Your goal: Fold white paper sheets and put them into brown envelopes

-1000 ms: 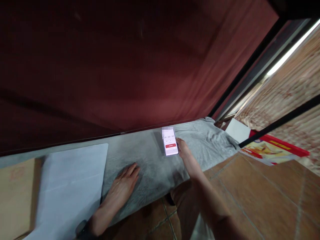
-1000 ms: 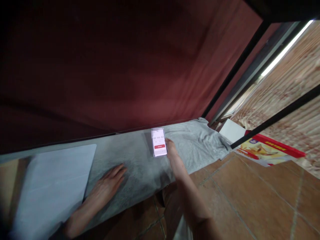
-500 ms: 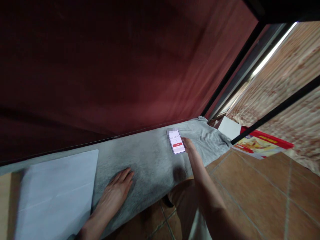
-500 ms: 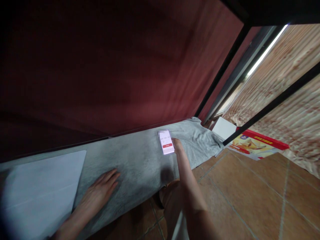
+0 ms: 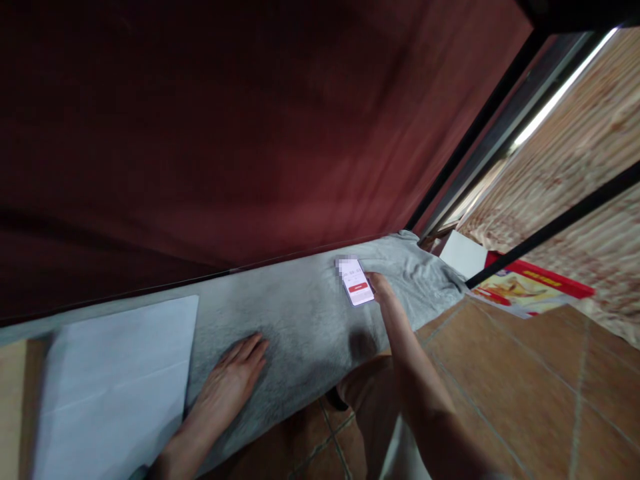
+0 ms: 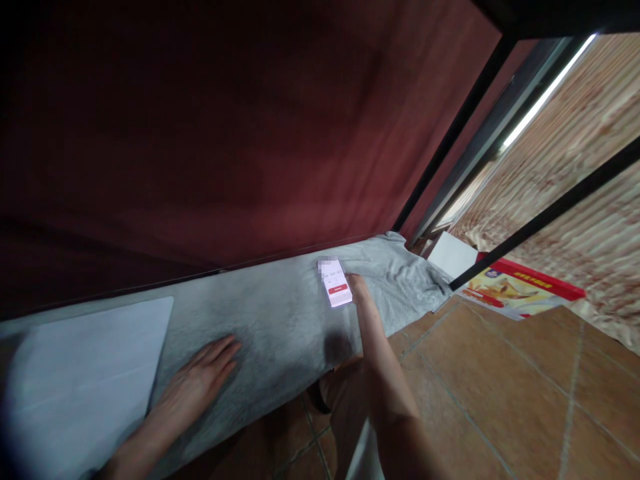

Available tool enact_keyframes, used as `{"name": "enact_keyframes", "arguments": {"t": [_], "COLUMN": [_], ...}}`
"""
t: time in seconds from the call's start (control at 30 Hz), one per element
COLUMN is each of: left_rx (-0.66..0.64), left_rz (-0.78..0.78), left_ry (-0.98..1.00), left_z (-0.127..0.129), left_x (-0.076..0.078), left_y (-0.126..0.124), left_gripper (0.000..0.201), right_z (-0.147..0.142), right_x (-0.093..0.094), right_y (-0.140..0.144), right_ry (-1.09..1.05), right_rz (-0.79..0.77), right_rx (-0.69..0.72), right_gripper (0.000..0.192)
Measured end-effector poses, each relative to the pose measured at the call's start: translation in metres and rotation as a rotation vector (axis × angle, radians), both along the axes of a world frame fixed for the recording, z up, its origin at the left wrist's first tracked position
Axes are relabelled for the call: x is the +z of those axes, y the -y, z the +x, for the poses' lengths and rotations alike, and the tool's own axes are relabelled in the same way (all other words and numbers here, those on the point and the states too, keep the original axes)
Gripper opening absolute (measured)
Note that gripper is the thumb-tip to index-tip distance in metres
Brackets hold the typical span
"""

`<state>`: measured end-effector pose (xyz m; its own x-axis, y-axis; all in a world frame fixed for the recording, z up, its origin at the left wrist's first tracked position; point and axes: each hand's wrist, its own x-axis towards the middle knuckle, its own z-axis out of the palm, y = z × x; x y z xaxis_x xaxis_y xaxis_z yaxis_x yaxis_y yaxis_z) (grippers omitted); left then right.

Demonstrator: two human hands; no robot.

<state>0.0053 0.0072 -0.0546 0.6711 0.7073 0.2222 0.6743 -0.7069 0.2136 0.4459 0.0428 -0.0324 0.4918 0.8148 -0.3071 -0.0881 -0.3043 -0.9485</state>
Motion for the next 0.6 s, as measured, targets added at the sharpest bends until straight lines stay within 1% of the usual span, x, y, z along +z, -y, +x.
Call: {"name": "enact_keyframes", "arguments": {"t": [0.1, 0.3, 0.47, 0.6], "left_rx": [0.004, -0.013, -0.025, 0.01], "left_rz": [0.01, 0.011, 0.019, 0.034], "left_ry": [0.014, 0.048, 0.043, 0.016], "left_z": [0.0, 0.0, -0.002, -0.009], "left_x": [-0.002, -0.004, -0.005, -0.003], "left_y": [0.0, 0.0, 0.0, -0.003], "left_gripper": [0.044, 0.045, 0.045, 0.045], "right_z": [-0.006, -0.013, -0.016, -0.019], "right_x": [0.003, 0.012, 0.017, 0.015], "right_y": [0.0, -0.002, 0.002, 0.002], "right_ry": [0.002, 0.069, 0.177, 0.31], "right_rz": [-0.043, -0.069, -0.046, -0.045], "right_rx": [0.0, -0.002, 0.01, 0.031], "right_gripper": [0.015, 0.023, 0.031, 0.035]}}
